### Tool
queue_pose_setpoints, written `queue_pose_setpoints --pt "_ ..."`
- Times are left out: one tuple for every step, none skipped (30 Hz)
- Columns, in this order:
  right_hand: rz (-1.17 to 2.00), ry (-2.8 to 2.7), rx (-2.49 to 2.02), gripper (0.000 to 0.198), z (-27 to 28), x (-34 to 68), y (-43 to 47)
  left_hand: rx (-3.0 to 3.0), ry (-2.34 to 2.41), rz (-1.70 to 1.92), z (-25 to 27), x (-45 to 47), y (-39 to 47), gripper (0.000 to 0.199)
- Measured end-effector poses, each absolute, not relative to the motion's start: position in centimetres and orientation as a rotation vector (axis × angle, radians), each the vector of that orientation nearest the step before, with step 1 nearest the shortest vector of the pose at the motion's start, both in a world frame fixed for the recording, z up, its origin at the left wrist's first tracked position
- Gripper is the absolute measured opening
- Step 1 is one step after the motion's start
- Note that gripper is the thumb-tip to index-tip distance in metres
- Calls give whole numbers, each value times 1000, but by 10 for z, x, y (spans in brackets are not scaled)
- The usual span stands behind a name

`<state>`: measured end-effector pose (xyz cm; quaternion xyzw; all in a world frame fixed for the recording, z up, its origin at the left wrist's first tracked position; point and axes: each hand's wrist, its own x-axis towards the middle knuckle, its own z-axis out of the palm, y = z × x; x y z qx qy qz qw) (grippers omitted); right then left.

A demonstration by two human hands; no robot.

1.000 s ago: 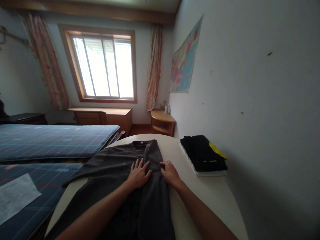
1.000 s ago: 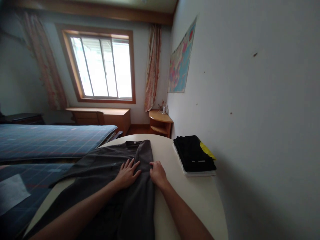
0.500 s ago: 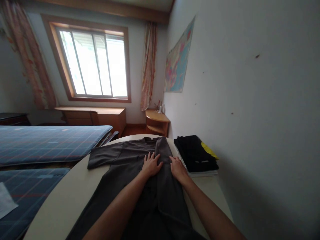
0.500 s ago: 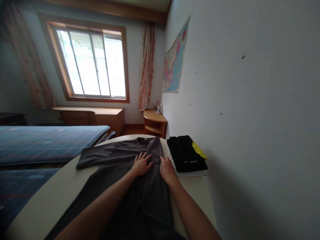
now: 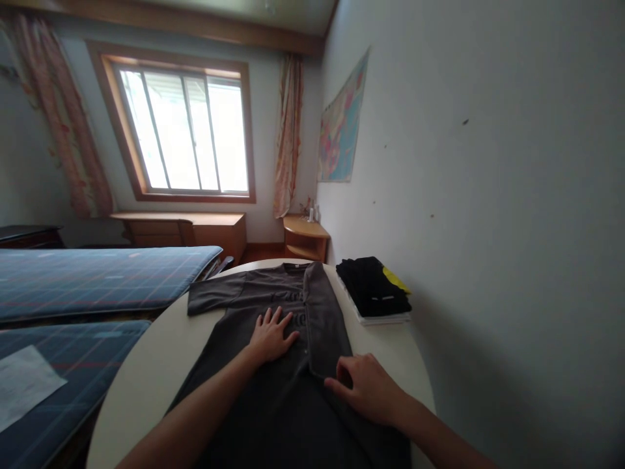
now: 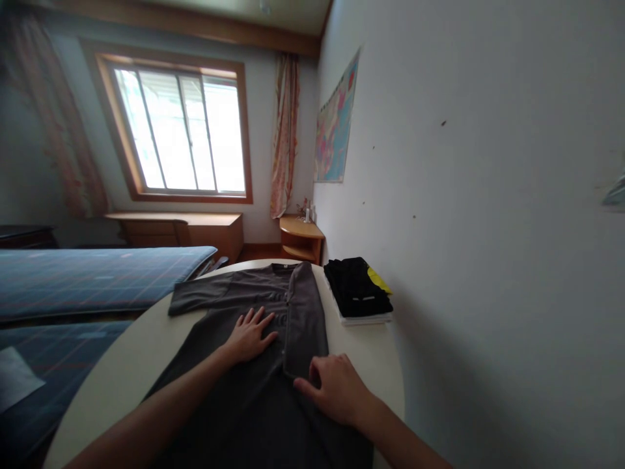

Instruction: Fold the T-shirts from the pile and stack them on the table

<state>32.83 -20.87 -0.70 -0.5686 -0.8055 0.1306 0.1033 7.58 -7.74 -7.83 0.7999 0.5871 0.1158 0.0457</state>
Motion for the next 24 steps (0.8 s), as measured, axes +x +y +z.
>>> queue_pose_setpoints --pt "416 -2412 -1718 32 -2 329 -218 2433 1815 348 -79 71 -78 69" --pt "460 -2451 -1756 32 3 330 -226 2423 1833 341 -78 67 -78 70" --pt "518 -2490 -1781 36 8 331 -233 2413 1844 331 -78 64 -78 70" --pt "600 -2519 -1783 43 13 331 -238 2404 1853 323 -77 62 -76 70" --pt "721 -2526 -1755 49 18 331 -242 2393 1863 317 -75 62 -76 70" --pt "885 -2506 -1689 54 23 330 -246 2382 1881 321 -73 62 -76 70" --pt "1066 -2456 -1588 60 26 329 -248 2375 1901 340 -71 64 -77 70" --pt "1235 -2387 -1476 68 29 327 -250 2379 1915 377 -68 66 -79 68" --pt "1372 -2326 -1373 77 30 325 -251 2395 1908 429 -65 69 -82 64" --pt "1464 -2290 -1298 88 31 323 -252 2422 1872 491 -63 71 -88 60" --pt "1511 -2283 -1254 98 31 321 -252 2454 1800 556 -60 74 -94 57" --pt "1525 -2291 -1240 106 30 319 -252 2486 1694 610 -57 76 -101 55" --pt "1525 -2295 -1242 110 29 317 -251 2517 1564 643 -55 78 -110 55" --pt "1530 -2283 -1244 109 27 315 -251 2544 1429 655 -54 80 -118 56" --pt "1547 -2249 -1235 105 27 314 -250 2569 1306 651 -53 81 -126 58" --pt "1578 -2193 -1216 98 26 312 -250 2592 1204 636 -54 82 -134 61" --pt "1630 -2122 -1186 90 26 310 -249 2612 1126 610 -55 82 -141 64" --pt "1711 -2047 -1145 83 27 308 -248 2622 1081 580 -57 82 -146 66" --pt "1818 -1976 -1091 79 27 306 -246 2623 1066 549 -60 81 -150 65" --pt "1935 -1915 -1031 76 27 305 -244 2614 1071 526 -62 81 -152 61" --pt "2037 -1875 -978 75 27 304 -241 2601 1083 515 -64 80 -154 56" --pt "2096 -1864 -950 73 25 304 -237 2589 1094 523 -65 80 -155 52" --pt "2085 -1881 -960 70 23 305 -232 2581 1095 546 -64 80 -157 49" --pt "1984 -1918 -1022 64 19 307 -226 2580 1080 579 -63 80 -158 47"
